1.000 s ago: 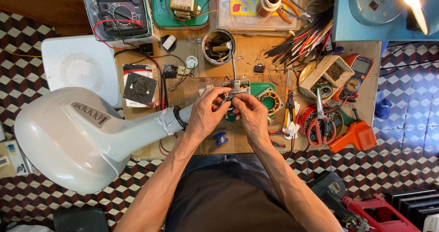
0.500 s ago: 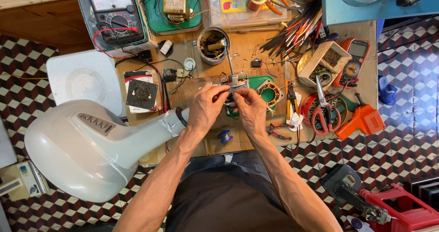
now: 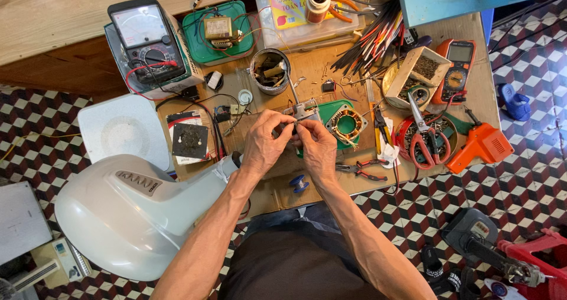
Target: The person manipulates wires on a small electrical component, twisting and arranging them by hand. They then use an orange heat gun to apply heat to the component while holding it steady.
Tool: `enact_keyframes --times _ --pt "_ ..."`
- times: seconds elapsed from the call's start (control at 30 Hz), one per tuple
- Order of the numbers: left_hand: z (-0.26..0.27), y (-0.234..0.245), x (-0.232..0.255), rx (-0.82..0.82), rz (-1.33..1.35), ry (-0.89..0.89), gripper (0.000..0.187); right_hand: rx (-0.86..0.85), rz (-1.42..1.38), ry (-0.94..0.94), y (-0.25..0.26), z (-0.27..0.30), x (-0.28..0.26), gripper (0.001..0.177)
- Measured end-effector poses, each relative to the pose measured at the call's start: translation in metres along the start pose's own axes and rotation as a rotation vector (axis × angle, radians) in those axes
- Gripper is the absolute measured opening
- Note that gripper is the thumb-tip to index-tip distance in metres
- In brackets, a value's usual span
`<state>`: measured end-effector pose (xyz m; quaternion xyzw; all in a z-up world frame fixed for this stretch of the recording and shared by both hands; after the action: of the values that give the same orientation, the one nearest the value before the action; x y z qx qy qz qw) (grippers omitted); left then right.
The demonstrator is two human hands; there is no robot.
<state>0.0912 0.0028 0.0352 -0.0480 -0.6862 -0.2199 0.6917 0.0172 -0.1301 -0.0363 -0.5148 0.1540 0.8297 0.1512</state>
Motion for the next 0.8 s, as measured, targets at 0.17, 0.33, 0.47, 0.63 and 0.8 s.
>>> enact_keyframes --times 0.17,0.33,0.47,0.63,0.8 --pt "-0.006 0.003 -0.014 -0.059 0.006 0.061 0.015 -0.014 -0.034 0.038 -0.002 0.0 0.003 0.019" --pt "-0.013 0.005 -0.04 -0.175 0.001 0.162 0.019 -0.025 0.066 0.061 -0.006 0.003 -0.006 0.017" --pt "-0.013 0.01 -0.069 -0.26 0.014 0.424 0.022 -0.068 0.217 -0.003 -0.008 0.011 -0.014 0.015" --pt "-0.017 0.015 -0.063 -0.185 0.011 0.389 0.02 -0.099 0.249 0.025 -0.013 0.011 -0.023 0.015" --pt "-0.015 0.012 -0.033 -0.08 -0.135 0.141 0.015 -0.11 0.228 0.107 -0.012 0.006 -0.023 0.014"
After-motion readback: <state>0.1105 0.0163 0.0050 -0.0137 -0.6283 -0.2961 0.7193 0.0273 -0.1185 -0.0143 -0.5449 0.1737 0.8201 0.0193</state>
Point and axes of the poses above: each hand's wrist, its own z-axis away from the middle knuckle, its own y-axis out of the back of the hand, x = y × z, the point moved 7 cm from there along -z, towards the middle knuckle, and after that the axes turned 12 degrees about z, right-handed, at the moved point
